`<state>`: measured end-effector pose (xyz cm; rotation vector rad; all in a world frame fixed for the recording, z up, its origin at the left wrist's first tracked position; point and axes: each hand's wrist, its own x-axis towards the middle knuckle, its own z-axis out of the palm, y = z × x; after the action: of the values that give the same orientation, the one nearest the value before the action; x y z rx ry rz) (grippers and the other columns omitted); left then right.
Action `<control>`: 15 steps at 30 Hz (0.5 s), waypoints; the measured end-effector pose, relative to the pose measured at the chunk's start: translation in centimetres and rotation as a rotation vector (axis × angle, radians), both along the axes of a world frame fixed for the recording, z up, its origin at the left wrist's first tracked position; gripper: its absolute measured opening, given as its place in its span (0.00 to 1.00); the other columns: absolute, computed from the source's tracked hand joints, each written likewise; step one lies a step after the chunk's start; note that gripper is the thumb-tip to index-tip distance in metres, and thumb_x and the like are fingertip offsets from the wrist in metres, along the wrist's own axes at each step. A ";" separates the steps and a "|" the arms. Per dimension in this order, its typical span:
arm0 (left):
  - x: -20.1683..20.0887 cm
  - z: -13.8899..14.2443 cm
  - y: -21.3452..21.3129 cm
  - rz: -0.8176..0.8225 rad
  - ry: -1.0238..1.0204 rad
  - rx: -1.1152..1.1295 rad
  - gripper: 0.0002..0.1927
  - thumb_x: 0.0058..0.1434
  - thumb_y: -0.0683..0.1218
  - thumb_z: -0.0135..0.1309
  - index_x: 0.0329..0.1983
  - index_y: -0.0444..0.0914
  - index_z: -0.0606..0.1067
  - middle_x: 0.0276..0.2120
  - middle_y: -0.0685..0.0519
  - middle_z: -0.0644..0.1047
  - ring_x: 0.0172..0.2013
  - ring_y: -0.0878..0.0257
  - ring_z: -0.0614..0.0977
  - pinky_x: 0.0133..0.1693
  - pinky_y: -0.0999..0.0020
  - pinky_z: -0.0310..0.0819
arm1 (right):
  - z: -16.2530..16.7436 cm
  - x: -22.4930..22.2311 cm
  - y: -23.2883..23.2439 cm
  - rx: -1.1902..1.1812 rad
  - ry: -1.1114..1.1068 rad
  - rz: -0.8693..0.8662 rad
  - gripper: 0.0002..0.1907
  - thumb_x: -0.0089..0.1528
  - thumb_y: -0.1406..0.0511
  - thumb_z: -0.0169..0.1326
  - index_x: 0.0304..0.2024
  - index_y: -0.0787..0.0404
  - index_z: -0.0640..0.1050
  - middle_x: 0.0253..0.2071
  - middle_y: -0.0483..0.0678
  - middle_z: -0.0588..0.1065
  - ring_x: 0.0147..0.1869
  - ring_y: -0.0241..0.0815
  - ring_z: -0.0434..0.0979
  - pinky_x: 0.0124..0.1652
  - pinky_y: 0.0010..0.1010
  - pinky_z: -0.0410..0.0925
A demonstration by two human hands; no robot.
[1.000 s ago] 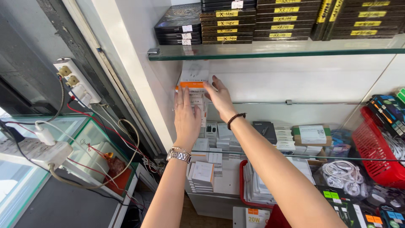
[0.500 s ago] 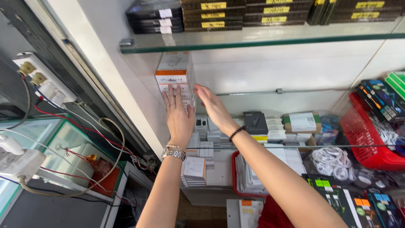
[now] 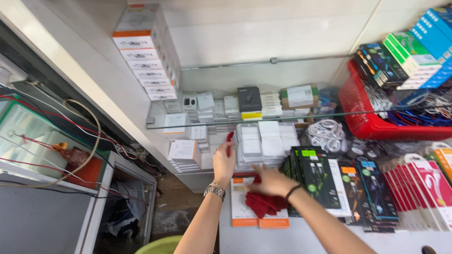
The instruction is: The person removes stacks of boxed electronics from a glass shelf, places them on a counter, wipes the shelf with a red cloth, then wipes each box individually before restacking them on the shelf.
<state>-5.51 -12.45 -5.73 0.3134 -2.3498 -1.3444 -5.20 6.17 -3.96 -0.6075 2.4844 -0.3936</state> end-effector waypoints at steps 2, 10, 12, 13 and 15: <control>0.8 -1.3 1.7 0.014 -0.114 0.073 0.12 0.65 0.45 0.51 0.47 0.35 0.79 0.41 0.44 0.83 0.44 0.49 0.83 0.49 0.59 0.75 | -2.6 3.9 0.5 0.268 -0.032 0.030 0.53 0.60 0.42 0.65 0.75 0.45 0.48 0.76 0.65 0.40 0.73 0.80 0.45 0.62 0.63 0.56; 3.7 -7.1 6.3 0.283 -0.401 0.603 0.22 0.64 0.49 0.54 0.58 0.34 0.74 0.52 0.43 0.81 0.54 0.51 0.81 0.56 0.60 0.71 | -6.0 1.5 4.2 -0.444 0.331 -0.234 0.32 0.54 0.65 0.61 0.61 0.60 0.69 0.59 0.60 0.71 0.59 0.64 0.74 0.57 0.45 0.69; 5.3 -7.9 7.7 0.229 -0.527 0.533 0.28 0.62 0.51 0.57 0.62 0.31 0.70 0.56 0.40 0.78 0.58 0.49 0.78 0.59 0.59 0.69 | -4.2 -0.4 5.5 -0.549 0.403 -0.327 0.30 0.55 0.65 0.61 0.60 0.62 0.71 0.58 0.60 0.73 0.59 0.62 0.74 0.56 0.44 0.69; 6.0 -8.2 8.8 0.174 -0.619 0.435 0.32 0.61 0.52 0.59 0.65 0.31 0.67 0.59 0.39 0.75 0.61 0.48 0.75 0.61 0.59 0.66 | -3.1 -1.1 6.6 -0.592 0.435 -0.341 0.30 0.56 0.64 0.62 0.60 0.63 0.70 0.57 0.61 0.73 0.59 0.62 0.74 0.56 0.44 0.69; 6.7 -7.9 10.6 0.124 -0.699 0.392 0.37 0.61 0.53 0.60 0.68 0.31 0.64 0.61 0.35 0.72 0.63 0.46 0.73 0.63 0.57 0.65 | -1.6 -0.9 8.0 -0.661 0.428 -0.383 0.31 0.56 0.63 0.62 0.61 0.64 0.70 0.56 0.60 0.74 0.59 0.60 0.75 0.56 0.42 0.69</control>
<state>1.24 -1.81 -13.61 1.1924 -2.4893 -1.8454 -6.06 14.19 -5.59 -0.4885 2.8693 -1.3955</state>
